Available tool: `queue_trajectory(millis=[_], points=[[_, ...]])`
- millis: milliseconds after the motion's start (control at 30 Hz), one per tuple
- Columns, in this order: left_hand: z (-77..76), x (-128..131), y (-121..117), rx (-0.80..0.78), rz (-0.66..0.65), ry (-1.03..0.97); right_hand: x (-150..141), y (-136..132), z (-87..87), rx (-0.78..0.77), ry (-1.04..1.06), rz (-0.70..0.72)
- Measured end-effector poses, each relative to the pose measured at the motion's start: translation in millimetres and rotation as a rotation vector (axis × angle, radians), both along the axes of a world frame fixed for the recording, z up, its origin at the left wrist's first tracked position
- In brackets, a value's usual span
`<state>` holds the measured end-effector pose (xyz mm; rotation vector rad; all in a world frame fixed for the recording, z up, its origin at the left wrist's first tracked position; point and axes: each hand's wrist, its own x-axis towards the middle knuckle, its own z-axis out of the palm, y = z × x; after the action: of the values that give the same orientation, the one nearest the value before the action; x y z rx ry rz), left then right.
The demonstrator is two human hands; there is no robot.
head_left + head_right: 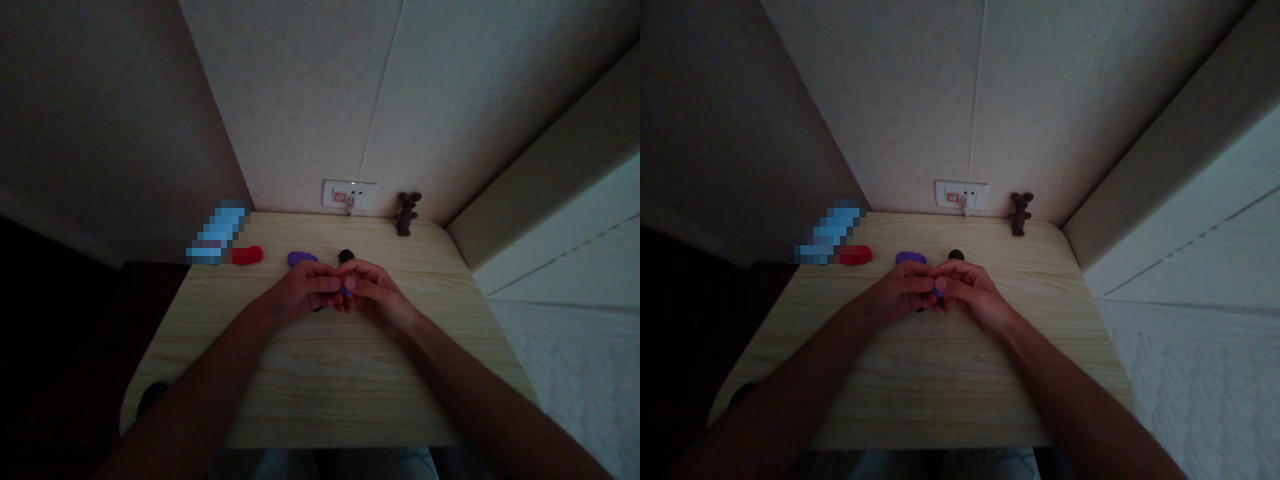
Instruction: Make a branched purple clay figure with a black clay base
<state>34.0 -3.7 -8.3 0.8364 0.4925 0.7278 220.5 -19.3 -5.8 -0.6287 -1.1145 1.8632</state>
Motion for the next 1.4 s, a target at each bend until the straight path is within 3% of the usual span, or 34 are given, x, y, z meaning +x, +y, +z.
queue_trajectory(millis=[200, 500, 900, 1000, 1200, 1400], points=[[-1.7, -2.0, -0.1, 0.010, 0.000, 0.012, 0.2, -2.5, 5.0, -0.056, -0.006, 0.068], [0.7, 0.1, -0.2, -0.030, 0.013, -0.090, -4.1, -1.1, -1.2, 0.132, -0.019, -0.033], [-0.1, 0.8, 0.2, -0.032, 0.024, -0.097, -6.1, -3.0, 5.9, 0.182, -0.046, -0.184], [0.1, -0.1, 0.1, -0.029, 0.013, -0.076, -5.2, -2.9, 5.3, 0.153, -0.039, -0.174], [-1.2, -4.2, -0.6, -0.013, -0.002, -0.030, -5.0, -4.0, 1.6, -0.046, 0.029, -0.063], [1.4, -5.7, -1.2, -0.005, -0.052, -0.015, -5.2, -4.2, 0.7, -0.103, 0.067, 0.017]])
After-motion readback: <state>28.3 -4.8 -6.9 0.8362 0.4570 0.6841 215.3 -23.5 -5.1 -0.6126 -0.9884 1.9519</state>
